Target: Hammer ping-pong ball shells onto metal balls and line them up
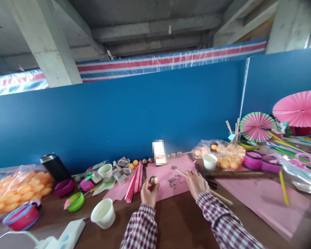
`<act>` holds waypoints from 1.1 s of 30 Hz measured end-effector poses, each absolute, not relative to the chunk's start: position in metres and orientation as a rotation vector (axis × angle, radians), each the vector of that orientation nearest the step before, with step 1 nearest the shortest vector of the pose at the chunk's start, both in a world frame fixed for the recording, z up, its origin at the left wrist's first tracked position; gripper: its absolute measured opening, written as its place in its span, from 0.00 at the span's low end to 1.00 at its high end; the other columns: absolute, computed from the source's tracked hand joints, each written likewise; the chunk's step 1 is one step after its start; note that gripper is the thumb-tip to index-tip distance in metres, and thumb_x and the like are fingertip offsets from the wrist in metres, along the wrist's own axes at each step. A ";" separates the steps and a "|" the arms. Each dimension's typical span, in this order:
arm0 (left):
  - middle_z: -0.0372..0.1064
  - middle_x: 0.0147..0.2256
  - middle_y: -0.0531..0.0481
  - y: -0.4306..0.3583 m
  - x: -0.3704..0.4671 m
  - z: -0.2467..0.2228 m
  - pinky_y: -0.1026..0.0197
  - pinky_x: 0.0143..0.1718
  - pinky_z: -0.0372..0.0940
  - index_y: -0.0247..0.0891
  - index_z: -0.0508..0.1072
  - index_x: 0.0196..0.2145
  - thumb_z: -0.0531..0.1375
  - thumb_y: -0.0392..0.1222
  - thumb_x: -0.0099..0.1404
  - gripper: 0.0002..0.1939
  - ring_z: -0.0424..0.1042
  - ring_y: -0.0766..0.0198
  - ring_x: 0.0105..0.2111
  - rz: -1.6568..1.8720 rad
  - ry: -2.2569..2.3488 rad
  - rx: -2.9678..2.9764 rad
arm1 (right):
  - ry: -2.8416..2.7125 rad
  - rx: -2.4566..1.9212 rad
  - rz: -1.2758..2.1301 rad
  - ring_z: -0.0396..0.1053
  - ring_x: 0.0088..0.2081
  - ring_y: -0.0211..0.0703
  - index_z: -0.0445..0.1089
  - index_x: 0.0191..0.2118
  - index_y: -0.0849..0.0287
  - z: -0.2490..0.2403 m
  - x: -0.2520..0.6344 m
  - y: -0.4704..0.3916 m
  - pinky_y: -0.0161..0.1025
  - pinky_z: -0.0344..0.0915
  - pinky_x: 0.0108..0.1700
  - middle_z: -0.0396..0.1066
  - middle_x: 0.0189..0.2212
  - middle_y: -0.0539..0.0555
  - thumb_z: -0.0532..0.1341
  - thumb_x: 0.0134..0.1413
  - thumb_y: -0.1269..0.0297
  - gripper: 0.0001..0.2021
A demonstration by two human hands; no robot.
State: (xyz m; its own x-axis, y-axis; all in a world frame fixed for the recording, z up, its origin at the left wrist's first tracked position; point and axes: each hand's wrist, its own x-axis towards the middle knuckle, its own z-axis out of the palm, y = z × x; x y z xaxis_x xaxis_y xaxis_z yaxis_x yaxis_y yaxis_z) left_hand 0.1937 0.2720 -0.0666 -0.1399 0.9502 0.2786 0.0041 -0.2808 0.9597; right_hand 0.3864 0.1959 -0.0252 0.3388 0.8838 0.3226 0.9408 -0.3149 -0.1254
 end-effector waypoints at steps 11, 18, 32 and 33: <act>0.69 0.29 0.47 0.268 0.194 -0.058 0.68 0.22 0.64 0.32 0.70 0.39 0.66 0.38 0.38 0.26 0.67 0.71 0.20 1.474 1.198 1.168 | -1.839 -2.026 -0.410 0.65 0.29 0.36 0.61 0.39 0.50 -0.003 0.358 0.177 0.32 0.53 0.26 0.66 0.28 0.49 0.47 0.56 0.59 0.09; 0.70 0.29 0.49 0.264 0.189 -0.046 0.66 0.25 0.66 0.35 0.71 0.37 0.64 0.36 0.40 0.22 0.69 0.67 0.24 1.375 1.227 1.326 | -1.831 -2.068 -0.239 0.67 0.25 0.35 0.60 0.39 0.50 -0.010 0.357 0.179 0.31 0.48 0.20 0.68 0.30 0.48 0.45 0.57 0.59 0.10; 0.71 0.28 0.48 0.265 0.193 -0.053 0.65 0.28 0.65 0.35 0.72 0.33 0.62 0.31 0.41 0.16 0.68 0.66 0.25 1.406 1.168 1.388 | -1.924 -1.932 -0.384 0.68 0.27 0.36 0.53 0.53 0.47 -0.007 0.338 0.170 0.31 0.54 0.22 0.68 0.37 0.52 0.43 0.58 0.59 0.18; 0.71 0.28 0.48 0.265 0.194 -0.053 0.65 0.28 0.65 0.35 0.72 0.33 0.62 0.30 0.41 0.17 0.68 0.66 0.25 1.406 1.170 1.383 | -1.928 -1.928 -0.392 0.68 0.28 0.36 0.52 0.54 0.47 -0.008 0.338 0.170 0.31 0.54 0.22 0.68 0.37 0.52 0.43 0.57 0.60 0.18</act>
